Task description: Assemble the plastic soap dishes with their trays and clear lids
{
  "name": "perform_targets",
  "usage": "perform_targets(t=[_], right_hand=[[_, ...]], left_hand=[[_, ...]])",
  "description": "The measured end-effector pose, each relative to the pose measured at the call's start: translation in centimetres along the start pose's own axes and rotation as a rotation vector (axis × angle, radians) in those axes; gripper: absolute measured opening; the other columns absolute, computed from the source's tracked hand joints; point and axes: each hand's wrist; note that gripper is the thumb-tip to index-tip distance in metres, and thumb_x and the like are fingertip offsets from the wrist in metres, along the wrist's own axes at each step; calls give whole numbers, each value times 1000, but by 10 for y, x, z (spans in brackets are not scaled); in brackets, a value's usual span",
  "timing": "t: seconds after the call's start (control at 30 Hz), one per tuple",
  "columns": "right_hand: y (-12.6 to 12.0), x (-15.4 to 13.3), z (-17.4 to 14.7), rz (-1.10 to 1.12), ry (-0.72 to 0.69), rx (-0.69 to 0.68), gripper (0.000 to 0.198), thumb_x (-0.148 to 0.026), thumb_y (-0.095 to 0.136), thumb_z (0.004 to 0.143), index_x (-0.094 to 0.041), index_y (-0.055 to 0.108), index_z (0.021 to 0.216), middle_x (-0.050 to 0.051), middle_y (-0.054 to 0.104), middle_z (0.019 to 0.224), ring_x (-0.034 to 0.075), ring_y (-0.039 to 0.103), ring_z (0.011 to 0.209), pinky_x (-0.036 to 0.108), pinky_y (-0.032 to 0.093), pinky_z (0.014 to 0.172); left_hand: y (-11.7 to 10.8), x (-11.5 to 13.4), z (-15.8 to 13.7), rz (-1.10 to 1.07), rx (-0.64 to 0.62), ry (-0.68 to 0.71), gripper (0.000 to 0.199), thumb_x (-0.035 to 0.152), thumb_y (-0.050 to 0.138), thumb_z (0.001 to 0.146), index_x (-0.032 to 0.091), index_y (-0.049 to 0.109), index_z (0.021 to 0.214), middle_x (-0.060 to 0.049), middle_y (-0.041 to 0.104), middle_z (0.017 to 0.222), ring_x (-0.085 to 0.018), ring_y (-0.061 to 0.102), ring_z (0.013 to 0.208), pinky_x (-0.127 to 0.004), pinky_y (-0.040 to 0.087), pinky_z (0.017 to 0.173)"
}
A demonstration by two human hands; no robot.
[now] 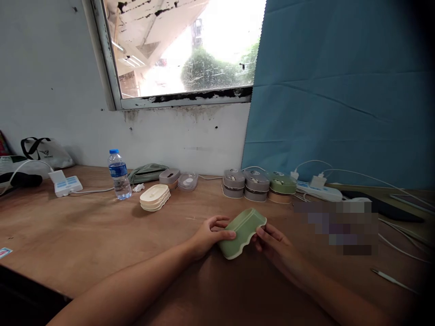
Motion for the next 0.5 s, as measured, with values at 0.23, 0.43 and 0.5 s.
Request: perform_targets(t=[0.23,0.43,0.5], right_hand=[[-16,-22,4,81,-63,158,20,-39,63,66,-22,54,74,0,50,65,14,47,59,26,42,53],[-26,-8,12,112,4,270,12,-33,57,66,-23,49,65,-2,51,59,16,50,58,27,43,54],[-24,-2,13,95,62,256,12,-34,54,66,-23,49,65,-1,55,60,19,54,62,29,44,56]], left_hand=[[-19,11,8,-79,52,89,45,43,58,65,14,53,99,-9,61,92,-21,58,84,-31,45,74],[-53,14,19,682,535,203,45,46,64,58,18,51,90,-9,48,105,-24,48,100,-34,39,85],[-65,15,21,897,660,196,46,47,65,56,19,51,89,-9,43,107,-25,45,104,-35,36,89]])
Point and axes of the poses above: each hand's wrist, its own z-axis towards the middle knuckle, its own y-axis out of the palm, x = y × z
